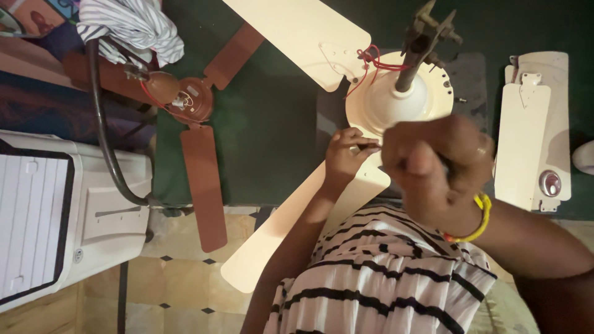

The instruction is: The person uses a screwdriver to loosen and remove screws from the fan blade mounting points, then detaches the fan blades from the motor housing. The removed blades are placed on the floor beside the fan.

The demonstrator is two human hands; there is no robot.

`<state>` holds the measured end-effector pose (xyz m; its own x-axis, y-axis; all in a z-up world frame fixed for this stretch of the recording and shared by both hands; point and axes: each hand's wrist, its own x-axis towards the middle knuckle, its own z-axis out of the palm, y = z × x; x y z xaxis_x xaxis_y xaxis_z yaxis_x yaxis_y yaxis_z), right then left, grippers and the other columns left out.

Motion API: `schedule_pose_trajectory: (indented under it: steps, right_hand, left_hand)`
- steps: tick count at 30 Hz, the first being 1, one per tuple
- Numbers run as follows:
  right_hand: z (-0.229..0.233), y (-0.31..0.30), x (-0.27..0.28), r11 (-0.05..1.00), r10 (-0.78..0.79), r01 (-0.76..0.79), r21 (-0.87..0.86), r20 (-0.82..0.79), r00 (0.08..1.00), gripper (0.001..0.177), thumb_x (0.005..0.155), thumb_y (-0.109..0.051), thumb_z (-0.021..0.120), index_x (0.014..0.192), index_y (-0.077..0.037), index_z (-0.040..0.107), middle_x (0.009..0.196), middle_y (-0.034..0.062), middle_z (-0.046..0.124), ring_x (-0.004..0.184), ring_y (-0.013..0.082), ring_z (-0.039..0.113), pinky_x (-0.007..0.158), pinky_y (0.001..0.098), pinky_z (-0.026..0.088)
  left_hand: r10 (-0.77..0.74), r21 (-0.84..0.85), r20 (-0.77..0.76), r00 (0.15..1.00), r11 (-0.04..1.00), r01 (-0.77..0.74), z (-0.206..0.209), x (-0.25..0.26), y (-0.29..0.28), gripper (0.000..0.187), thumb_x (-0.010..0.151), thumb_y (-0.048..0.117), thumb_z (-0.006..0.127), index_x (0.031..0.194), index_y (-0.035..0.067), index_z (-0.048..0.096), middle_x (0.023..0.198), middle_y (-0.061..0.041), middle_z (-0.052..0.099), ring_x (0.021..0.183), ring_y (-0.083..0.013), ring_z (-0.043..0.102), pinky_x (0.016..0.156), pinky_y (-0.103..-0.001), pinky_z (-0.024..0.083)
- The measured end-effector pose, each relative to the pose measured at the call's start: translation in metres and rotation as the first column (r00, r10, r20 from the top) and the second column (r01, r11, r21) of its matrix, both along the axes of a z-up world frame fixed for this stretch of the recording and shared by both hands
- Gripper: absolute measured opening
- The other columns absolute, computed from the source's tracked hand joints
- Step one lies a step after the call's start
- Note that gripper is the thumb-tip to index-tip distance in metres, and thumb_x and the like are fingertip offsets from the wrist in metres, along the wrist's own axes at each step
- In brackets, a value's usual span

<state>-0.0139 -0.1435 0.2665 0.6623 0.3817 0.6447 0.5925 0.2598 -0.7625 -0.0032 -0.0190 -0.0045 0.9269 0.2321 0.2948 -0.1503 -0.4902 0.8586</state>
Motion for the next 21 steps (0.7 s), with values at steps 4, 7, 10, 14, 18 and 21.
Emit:
schedule_pose_trajectory:
  steps: [4, 7, 10, 14, 18, 21]
  right_hand:
    - [-0.002, 0.0, -0.003, 0.996, -0.012, 0.007, 0.086, 0.047, 0.999, 0.022, 0.107, -0.013, 0.046, 0.09, 0.001, 0.042, 0.06, 0.0041, 0.055, 0.043, 0.0079, 0.045, 0.04, 0.0271, 0.035]
    - [-0.005, 0.003, 0.003, 0.986, 0.163, -0.167, 0.001, 0.214, 0.963, 0.023, 0.11, -0.011, 0.051, 0.089, -0.005, 0.044, 0.064, 0.0048, 0.055, 0.051, 0.014, 0.054, 0.048, 0.0297, 0.048]
    - [-0.008, 0.001, 0.008, 0.975, 0.219, -0.219, -0.028, 0.256, 0.942, 0.02, 0.107, -0.014, 0.051, 0.091, -0.002, 0.05, 0.063, 0.0055, 0.054, 0.052, 0.0167, 0.056, 0.049, 0.0325, 0.047]
    - [-0.007, -0.002, 0.018, 0.901, 0.431, -0.433, -0.03, 0.173, 0.886, 0.019, 0.103, -0.009, 0.053, 0.085, -0.004, 0.052, 0.061, 0.0019, 0.052, 0.05, 0.0167, 0.054, 0.047, 0.0327, 0.046]
    - [0.002, 0.004, 0.042, 0.602, 0.798, -0.784, -0.147, 0.114, 0.592, 0.024, 0.104, -0.01, 0.058, 0.081, -0.009, 0.053, 0.062, -0.0005, 0.052, 0.052, 0.0164, 0.052, 0.047, 0.032, 0.045]
    - [0.012, 0.007, 0.054, 0.51, 0.858, -0.848, -0.143, 0.017, 0.514, 0.026, 0.105, -0.015, 0.056, 0.08, -0.008, 0.054, 0.06, -0.0017, 0.051, 0.05, 0.0127, 0.051, 0.047, 0.0312, 0.041]
  left_hand:
    - [0.002, -0.003, 0.04, 0.999, 1.0, -0.002, -0.004, 0.006, -0.001, 0.035, 0.076, 0.017, 0.088, 0.102, 0.008, 0.067, 0.096, 0.004, 0.078, 0.096, -0.0207, 0.062, 0.083, -0.032, 0.055]
    - [-0.032, -0.009, 0.006, 0.999, 0.999, 0.032, -0.008, 0.007, 0.0, 0.034, 0.078, 0.013, 0.086, 0.103, 0.008, 0.064, 0.097, 0.004, 0.079, 0.097, -0.0184, 0.062, 0.082, -0.031, 0.055]
    - [-0.051, -0.072, 0.062, 0.997, 0.996, 0.055, -0.008, 0.004, 0.0, 0.037, 0.08, 0.008, 0.083, 0.107, 0.007, 0.059, 0.097, 0.003, 0.077, 0.101, -0.0173, 0.065, 0.087, -0.031, 0.053]
    - [-0.106, -0.177, 0.052, 0.993, 0.978, 0.113, -0.005, -0.003, 0.002, 0.036, 0.084, 0.006, 0.08, 0.112, 0.006, 0.057, 0.099, 0.001, 0.077, 0.104, -0.0163, 0.064, 0.084, -0.03, 0.055]
    - [-0.109, -0.116, 0.02, 0.994, 0.987, 0.111, -0.005, -0.001, 0.003, 0.032, 0.085, 0.009, 0.078, 0.111, 0.008, 0.059, 0.099, 0.004, 0.078, 0.103, -0.0169, 0.061, 0.081, -0.03, 0.055]
    - [-0.008, 0.047, -0.017, 1.0, 0.999, 0.009, -0.005, 0.001, 0.003, 0.024, 0.078, 0.009, 0.083, 0.099, 0.01, 0.072, 0.1, -0.001, 0.074, 0.101, -0.0229, 0.06, 0.081, -0.035, 0.054]
